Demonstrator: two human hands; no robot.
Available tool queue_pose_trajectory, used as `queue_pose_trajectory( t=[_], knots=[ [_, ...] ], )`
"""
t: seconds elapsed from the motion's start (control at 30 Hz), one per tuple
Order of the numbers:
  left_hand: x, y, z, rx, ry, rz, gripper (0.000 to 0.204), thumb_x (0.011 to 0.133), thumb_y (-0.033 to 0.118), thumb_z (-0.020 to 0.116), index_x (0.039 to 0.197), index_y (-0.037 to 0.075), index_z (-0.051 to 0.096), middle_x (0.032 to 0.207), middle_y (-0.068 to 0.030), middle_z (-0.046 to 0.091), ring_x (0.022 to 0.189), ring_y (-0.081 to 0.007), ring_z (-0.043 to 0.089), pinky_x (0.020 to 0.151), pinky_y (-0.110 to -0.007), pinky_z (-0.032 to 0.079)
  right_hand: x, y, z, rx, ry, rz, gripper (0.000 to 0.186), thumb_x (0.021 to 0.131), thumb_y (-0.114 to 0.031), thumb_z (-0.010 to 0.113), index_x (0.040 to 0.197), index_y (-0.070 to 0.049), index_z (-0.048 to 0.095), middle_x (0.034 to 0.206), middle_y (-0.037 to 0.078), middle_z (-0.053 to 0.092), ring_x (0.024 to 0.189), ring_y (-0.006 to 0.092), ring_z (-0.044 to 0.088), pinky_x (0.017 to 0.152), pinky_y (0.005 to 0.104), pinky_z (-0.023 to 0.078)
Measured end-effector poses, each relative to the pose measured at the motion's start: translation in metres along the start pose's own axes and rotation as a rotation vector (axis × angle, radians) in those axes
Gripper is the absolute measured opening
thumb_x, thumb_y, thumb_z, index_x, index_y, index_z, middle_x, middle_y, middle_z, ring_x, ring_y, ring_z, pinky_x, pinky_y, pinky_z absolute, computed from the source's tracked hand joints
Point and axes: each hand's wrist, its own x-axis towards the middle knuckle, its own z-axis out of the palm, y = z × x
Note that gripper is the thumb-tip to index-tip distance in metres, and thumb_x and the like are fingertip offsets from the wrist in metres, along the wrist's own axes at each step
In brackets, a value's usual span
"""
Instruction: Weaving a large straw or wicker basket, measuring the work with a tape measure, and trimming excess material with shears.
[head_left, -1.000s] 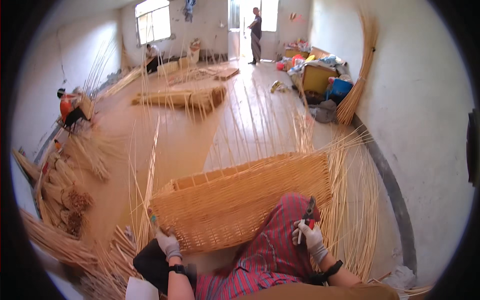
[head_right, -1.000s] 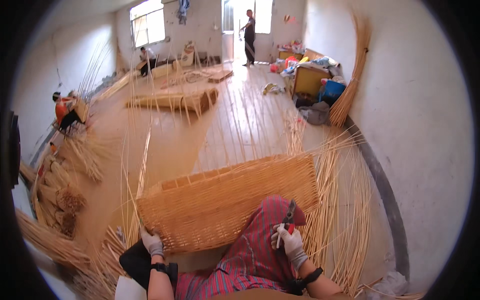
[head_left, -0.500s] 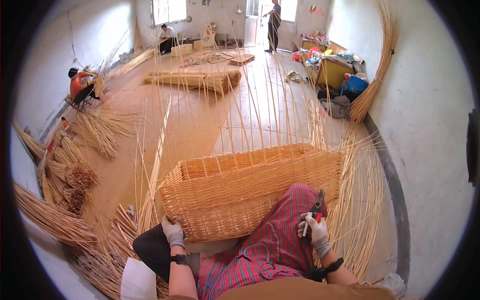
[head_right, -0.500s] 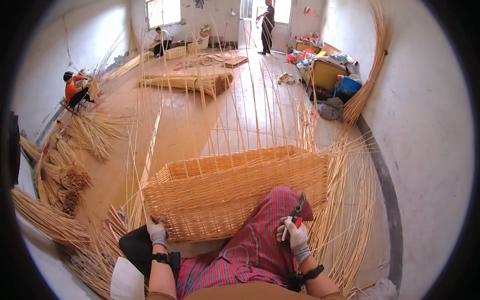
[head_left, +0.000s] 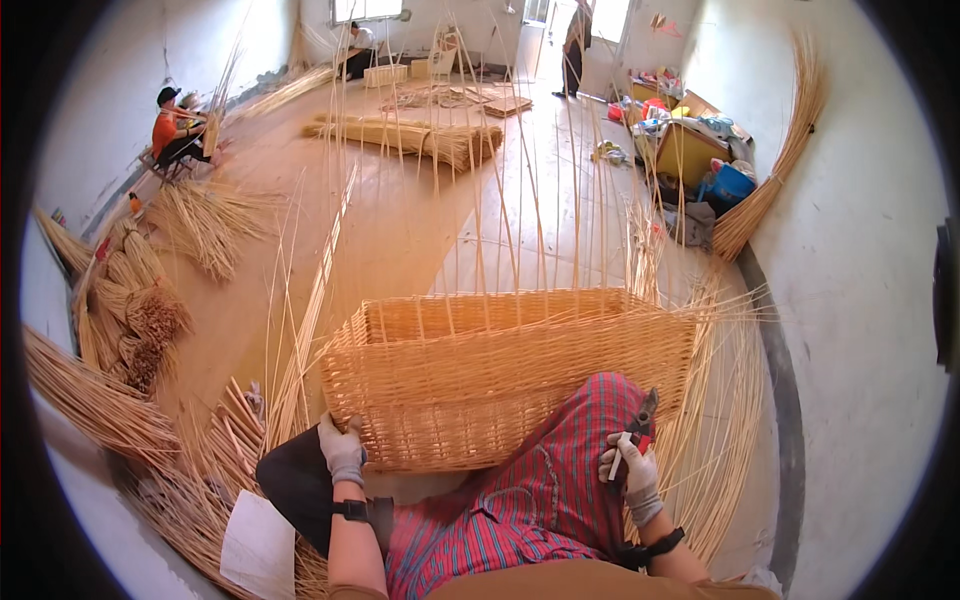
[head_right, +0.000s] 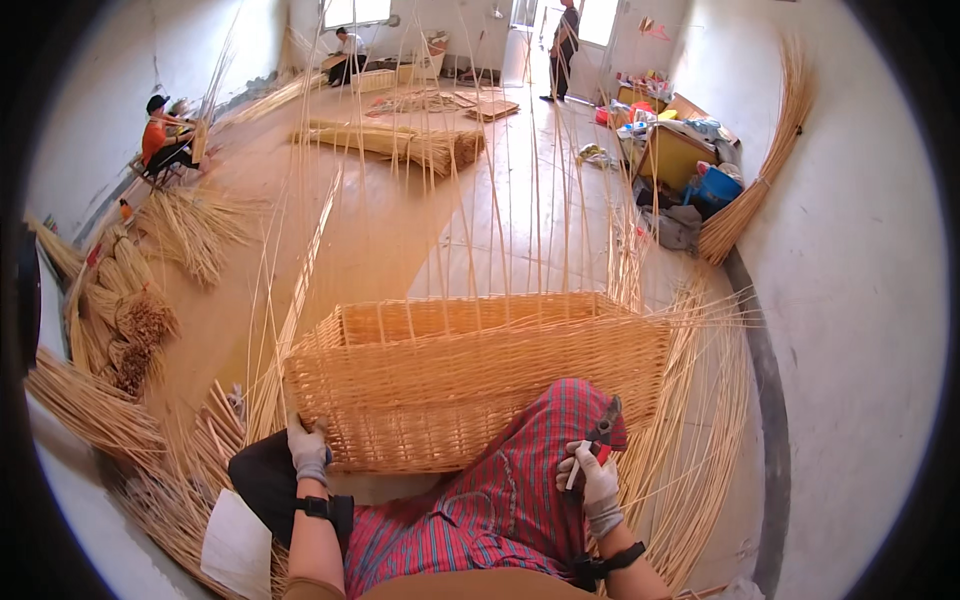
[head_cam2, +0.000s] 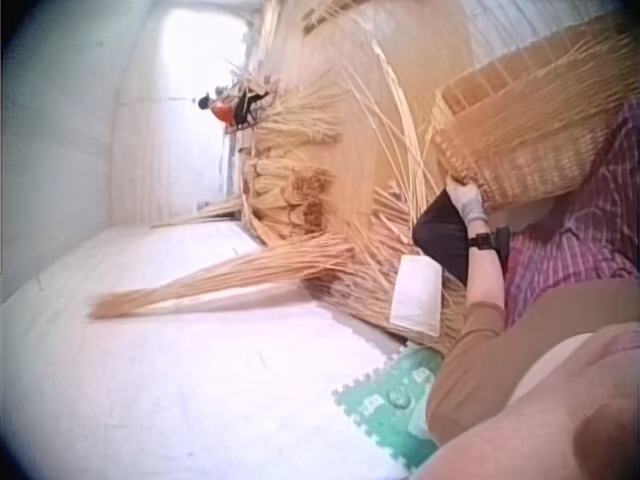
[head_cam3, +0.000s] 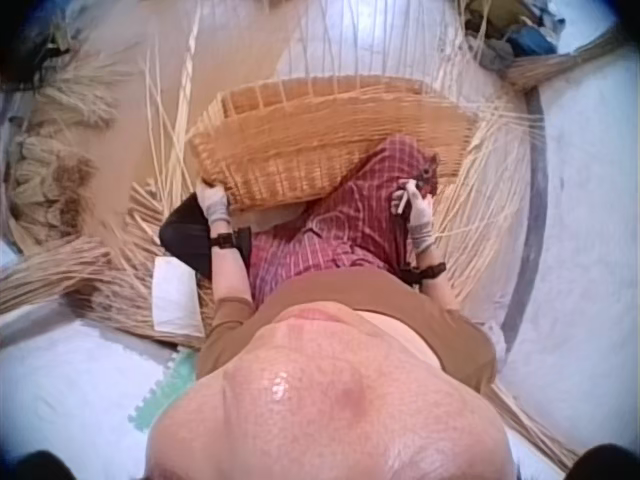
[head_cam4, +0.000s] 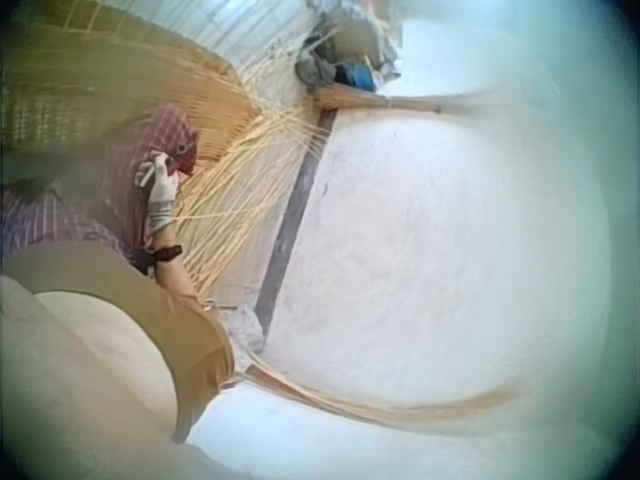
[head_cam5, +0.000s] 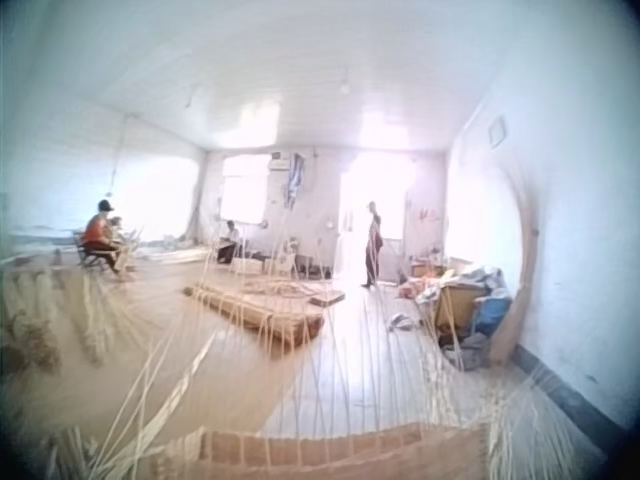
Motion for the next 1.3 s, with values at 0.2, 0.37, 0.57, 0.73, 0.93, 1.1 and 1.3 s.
queue_pose_trajectory(
  t=[0.2, 0.37, 0.57, 0.73, 0.93, 1.1, 1.3],
  knots=[
    [0.003, 0.076, -0.007, -0.091, -0.009, -0.305, 0.048, 0.088, 0.016, 0.075, 0.128, -0.002, 0.056, 0.114, -0.0200, 0.062, 0.090, -0.0269, 0.067, 0.078, -0.038, 0.056, 0.002, -0.038, 0.042, -0.646, -0.013, -0.131, 0.041, 0.094, -0.026, 0.067, 0.127, -0.005, 0.055, 0.080, 0.012, 0.069, 0.067, 0.0239, 0.069, 0.063, 0.0366, 0.058],
    [0.025, 0.081, -0.016, -0.250, 0.212, 0.137, 0.035, 0.096, 0.014, 0.069, 0.128, 0.004, 0.059, 0.102, -0.0077, 0.064, 0.073, -0.0121, 0.060, 0.064, -0.026, 0.050, 0.028, -0.087, 0.172, -1.466, -0.221, -0.749, 0.065, 0.075, -0.028, 0.083, 0.130, -0.007, 0.055, 0.115, 0.014, 0.067, 0.109, 0.0336, 0.064, 0.094, 0.0456, 0.049],
    [0.046, 0.115, -0.044, -0.295, 0.096, 0.374, 0.020, 0.102, 0.011, 0.061, 0.120, 0.005, 0.066, 0.094, -0.0019, 0.066, 0.068, -0.0040, 0.054, 0.061, -0.021, 0.046, 0.079, -0.107, 0.336, -1.617, -0.462, -1.374, 0.051, 0.072, -0.030, 0.085, 0.117, -0.016, 0.063, 0.105, 0.005, 0.067, 0.104, 0.0281, 0.063, 0.093, 0.0437, 0.047],
    [0.043, 0.129, -0.050, -0.756, 0.104, 0.127, 0.022, 0.106, 0.016, 0.055, 0.121, 0.004, 0.065, 0.099, -0.0050, 0.068, 0.058, -0.0019, 0.051, 0.049, -0.018, 0.044, 0.099, -0.072, 0.446, -1.987, -0.591, -1.602, 0.026, 0.085, -0.021, 0.073, 0.110, -0.017, 0.070, 0.102, 0.001, 0.069, 0.104, 0.0203, 0.065, 0.087, 0.0356, 0.048],
    [0.043, 0.132, -0.045, -0.809, 0.032, 0.137, 0.023, 0.106, 0.014, 0.054, 0.123, 0.002, 0.064, 0.107, -0.0088, 0.070, 0.063, -0.0022, 0.053, 0.055, -0.018, 0.046, 0.108, -0.039, 0.482, -2.123, -0.654, -1.695, 0.009, 0.089, -0.019, 0.067, 0.095, -0.018, 0.074, 0.095, 0.000, 0.072, 0.097, 0.0175, 0.067, 0.079, 0.0341, 0.050],
    [0.046, 0.138, -0.047, -0.833, 0.029, 0.155, 0.023, 0.105, 0.011, 0.055, 0.123, 0.002, 0.065, 0.104, -0.0049, 0.069, 0.060, -0.0011, 0.051, 0.054, -0.017, 0.044, 0.114, -0.037, 0.494, -2.067, -0.714, -1.655, 0.008, 0.090, -0.019, 0.067, 0.090, -0.018, 0.075, 0.090, 0.000, 0.073, 0.096, 0.0181, 0.069, 0.078, 0.0335, 0.051],
    [0.053, 0.130, -0.053, -0.974, 0.309, 0.150, 0.024, 0.107, 0.019, 0.053, 0.119, 0.002, 0.065, 0.107, -0.0079, 0.067, 0.062, -0.0026, 0.054, 0.053, -0.019, 0.047, 0.107, -0.056, 0.483, -2.091, -0.758, -1.383, 0.012, 0.087, -0.026, 0.070, 0.090, -0.016, 0.075, 0.091, 0.004, 0.072, 0.088, 0.0218, 0.070, 0.073, 0.0383, 0.055]
  ],
)
